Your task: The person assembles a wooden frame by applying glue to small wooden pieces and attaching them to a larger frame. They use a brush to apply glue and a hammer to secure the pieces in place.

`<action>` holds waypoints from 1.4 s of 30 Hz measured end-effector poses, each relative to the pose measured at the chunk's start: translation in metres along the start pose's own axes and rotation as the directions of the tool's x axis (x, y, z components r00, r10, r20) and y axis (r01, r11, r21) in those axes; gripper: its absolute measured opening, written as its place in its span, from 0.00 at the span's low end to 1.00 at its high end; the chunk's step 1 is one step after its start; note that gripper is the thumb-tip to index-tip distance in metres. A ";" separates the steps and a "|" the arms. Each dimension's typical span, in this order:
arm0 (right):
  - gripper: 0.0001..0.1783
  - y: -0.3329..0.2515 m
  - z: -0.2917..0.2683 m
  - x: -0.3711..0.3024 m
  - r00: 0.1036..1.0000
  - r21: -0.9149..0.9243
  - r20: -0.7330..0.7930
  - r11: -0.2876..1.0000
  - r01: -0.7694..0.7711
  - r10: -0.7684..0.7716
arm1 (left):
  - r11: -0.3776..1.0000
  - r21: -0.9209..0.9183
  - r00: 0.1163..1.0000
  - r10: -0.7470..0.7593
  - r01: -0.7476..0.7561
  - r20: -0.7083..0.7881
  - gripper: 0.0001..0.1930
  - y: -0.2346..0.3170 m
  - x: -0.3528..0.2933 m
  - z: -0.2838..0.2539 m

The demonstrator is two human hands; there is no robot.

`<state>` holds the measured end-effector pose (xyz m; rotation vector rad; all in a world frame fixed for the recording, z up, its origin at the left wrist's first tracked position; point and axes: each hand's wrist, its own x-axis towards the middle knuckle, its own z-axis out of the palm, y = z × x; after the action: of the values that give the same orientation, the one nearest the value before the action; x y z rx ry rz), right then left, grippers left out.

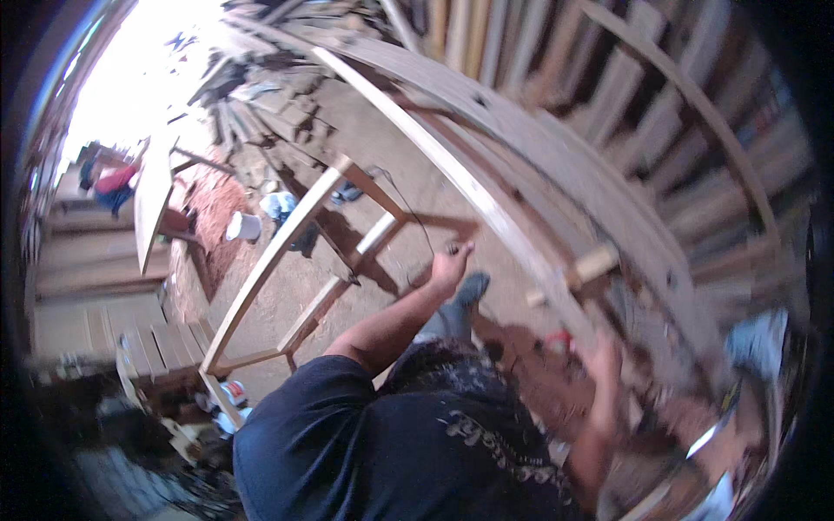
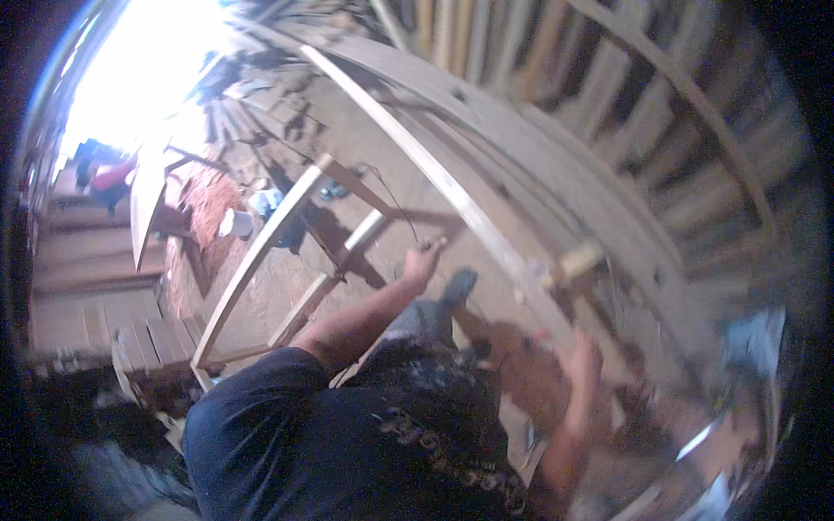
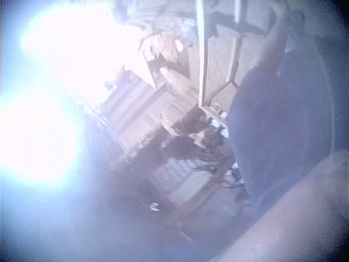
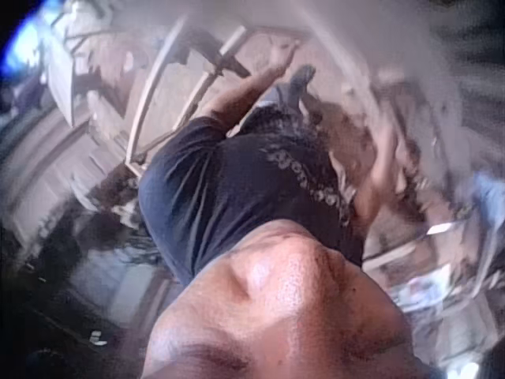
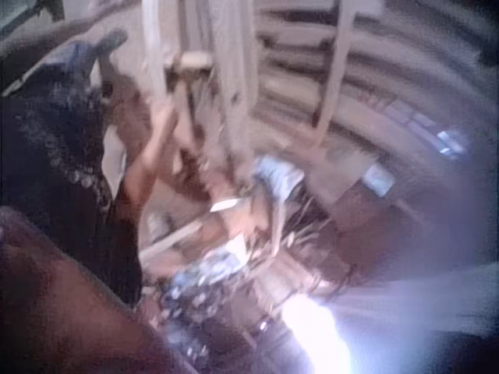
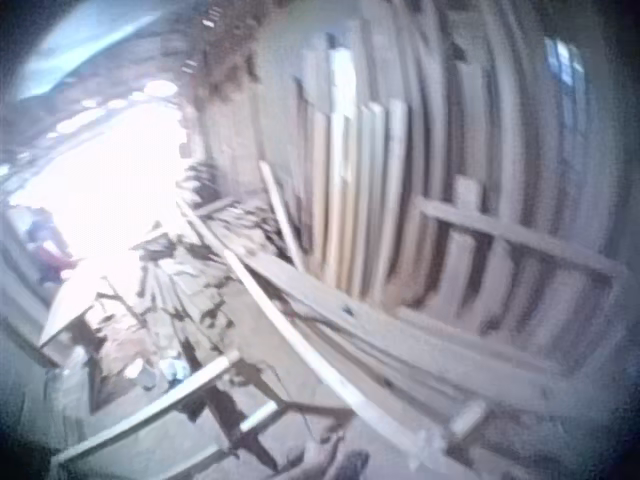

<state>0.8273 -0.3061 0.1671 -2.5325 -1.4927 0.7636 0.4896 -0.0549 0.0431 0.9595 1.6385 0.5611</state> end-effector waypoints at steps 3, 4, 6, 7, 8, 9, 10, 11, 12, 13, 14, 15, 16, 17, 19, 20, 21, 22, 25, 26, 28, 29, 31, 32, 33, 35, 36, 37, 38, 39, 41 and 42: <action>0.45 0.010 0.002 0.003 0.996 0.043 0.033 0.996 -0.078 0.077 | 0.963 0.005 0.961 0.270 -0.270 0.058 0.18 0.011 -0.055 0.029; 0.44 0.010 -0.001 0.004 0.996 0.064 0.016 0.994 -0.085 0.085 | 0.920 0.128 0.929 0.366 -0.369 0.052 0.17 0.021 -0.067 0.033; 0.38 0.007 -0.011 0.003 0.991 -0.036 0.028 0.991 -0.127 0.128 | 0.623 0.391 0.721 0.668 -0.678 0.184 0.23 0.045 -0.085 0.030; 0.36 0.005 -0.017 0.003 0.989 -0.031 0.055 0.990 -0.137 0.139 | 0.495 0.512 0.674 0.695 -0.702 0.253 0.28 0.061 -0.088 0.031; 0.35 0.003 -0.023 0.002 0.989 -0.025 0.072 0.992 -0.128 0.129 | 0.344 0.524 0.574 0.729 -0.779 0.373 0.31 0.081 -0.085 0.031; 0.34 0.001 -0.029 0.001 0.992 -0.021 0.073 0.995 -0.100 0.101 | 0.333 0.460 0.548 0.679 -0.823 0.488 0.35 0.100 -0.080 0.029; 0.34 -0.001 -0.034 0.001 0.987 0.019 0.111 0.992 -0.123 0.120 | 0.251 0.489 0.517 0.661 -0.835 0.544 0.37 0.117 -0.075 0.035; 0.34 -0.002 -0.038 0.001 0.983 0.058 0.131 0.989 -0.135 0.127 | 0.176 0.540 0.537 0.549 -0.823 0.640 0.38 0.132 -0.069 0.042; 0.34 -0.003 -0.041 0.003 0.979 0.098 0.146 0.983 -0.154 0.139 | 0.070 0.561 0.526 0.458 -0.825 0.716 0.40 0.145 -0.062 0.048; 0.34 -0.003 -0.042 0.005 0.981 0.135 0.142 0.980 -0.149 0.130 | 0.003 0.546 0.497 0.417 -0.838 0.761 0.39 0.153 -0.055 0.057; 0.36 -0.001 -0.042 0.007 0.984 0.108 0.128 0.985 -0.136 0.121 | -0.076 0.520 0.455 0.389 -0.851 0.801 0.38 0.157 -0.047 0.064; 0.38 0.000 -0.042 0.009 0.983 0.074 0.117 0.985 -0.153 0.144 | -0.159 0.490 0.417 0.343 -0.857 0.842 0.36 0.159 -0.039 0.070; 0.40 0.002 -0.040 0.011 0.972 0.028 0.123 0.978 -0.205 0.200 | -0.183 0.462 0.392 0.320 -0.868 0.863 0.34 0.158 -0.030 0.075; 0.40 0.003 -0.038 0.012 0.979 0.050 0.082 0.980 -0.190 0.186 | -0.209 0.436 0.373 0.283 -0.875 0.884 0.31 0.158 -0.019 0.079; 0.38 0.001 -0.028 0.007 0.975 0.081 0.056 0.972 -0.220 0.216 | -0.324 0.320 0.245 0.252 -0.890 0.936 0.20 0.150 0.002 0.080; 0.35 -0.002 -0.022 0.002 0.977 0.013 -0.193 0.996 -0.091 0.092 | -0.323 0.277 0.187 0.282 -0.905 0.941 0.22 0.146 0.010 0.081; 0.32 -0.005 -0.014 -0.005 0.906 -0.082 -0.419 0.996 0.025 -0.057 | -0.312 0.250 0.152 0.306 -0.917 0.940 0.25 0.142 0.016 0.082; 0.29 -0.009 -0.005 -0.012 0.805 -0.211 -0.560 0.973 0.091 -0.197 | -0.300 0.222 0.118 0.329 -0.928 0.937 0.27 0.139 0.020 0.083; 0.15 -0.037 0.059 -0.037 0.785 0.167 -0.501 0.849 0.501 -0.365 | -0.218 0.223 0.119 0.408 -0.950 0.905 0.20 0.139 0.022 0.084; 0.12 -0.041 0.085 -0.040 0.751 0.262 -0.435 0.728 0.634 -0.497 | -0.154 0.215 0.127 0.445 -0.964 0.886 0.17 0.143 0.020 0.085; 0.11 -0.027 0.139 -0.021 0.876 0.402 -0.313 0.784 0.472 -0.367 | -0.157 0.203 0.111 0.458 -0.966 0.882 0.19 0.153 0.019 0.090; 0.11 -0.016 0.166 -0.004 0.916 0.459 -0.254 0.795 0.396 -0.310 | -0.119 0.212 0.134 0.464 -0.970 0.876 0.20 0.158 0.018 0.092; 0.12 0.024 0.214 0.055 0.950 0.341 -0.306 0.939 0.050 0.060 | -0.070 0.201 0.142 0.487 -0.977 0.862 0.22 0.169 0.022 0.100; 0.16 0.058 0.228 0.094 0.956 0.371 -0.275 0.929 0.007 0.102 | -0.033 0.178 0.140 0.489 -0.983 0.861 0.24 0.172 0.024 0.105; 0.19 0.091 0.237 0.129 0.942 0.517 -0.103 0.826 -0.223 0.319 | -0.039 0.178 0.136 0.491 -0.983 0.861 0.25 0.174 0.026 0.107; 0.25 0.137 0.258 0.200 0.730 0.235 -0.676 0.968 0.083 0.102 | -0.097 0.219 0.140 0.515 -0.971 0.846 0.30 0.176 0.033 0.114; 0.25 0.158 0.259 0.241 0.760 0.186 -0.649 0.976 0.111 0.038 | -0.152 0.232 0.120 0.527 -0.961 0.841 0.31 0.175 0.036 0.117; 0.25 0.169 0.265 0.261 0.724 0.128 -0.689 0.974 0.185 -0.047 | -0.212 0.225 0.078 0.540 -0.951 0.838 0.32 0.173 0.039 0.120; 0.24 0.177 0.267 0.280 0.697 0.019 -0.710 0.987 0.161 -0.100 | -0.274 0.217 0.031 0.551 -0.937 0.834 0.32 0.170 0.042 0.122; 0.24 0.178 0.269 0.297 0.617 -0.035 -0.776 0.986 0.161 -0.128 | -0.331 0.238 0.015 0.556 -0.913 0.831 0.33 0.169 0.046 0.125; 0.23 0.172 0.268 0.314 0.372 -0.151 -0.903 0.969 0.195 -0.215 | -0.381 0.202 -0.059 0.573 -0.902 0.817 0.34 0.165 0.053 0.129; 0.23 0.167 0.267 0.315 0.462 -0.127 -0.874 0.989 0.074 -0.147 | -0.386 0.223 -0.041 0.569 -0.895 0.821 0.35 0.162 0.058 0.131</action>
<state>0.9573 -0.1688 -0.2356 -2.1696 -1.2183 -0.6278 0.6593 0.0677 0.0980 2.9806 0.2660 0.3669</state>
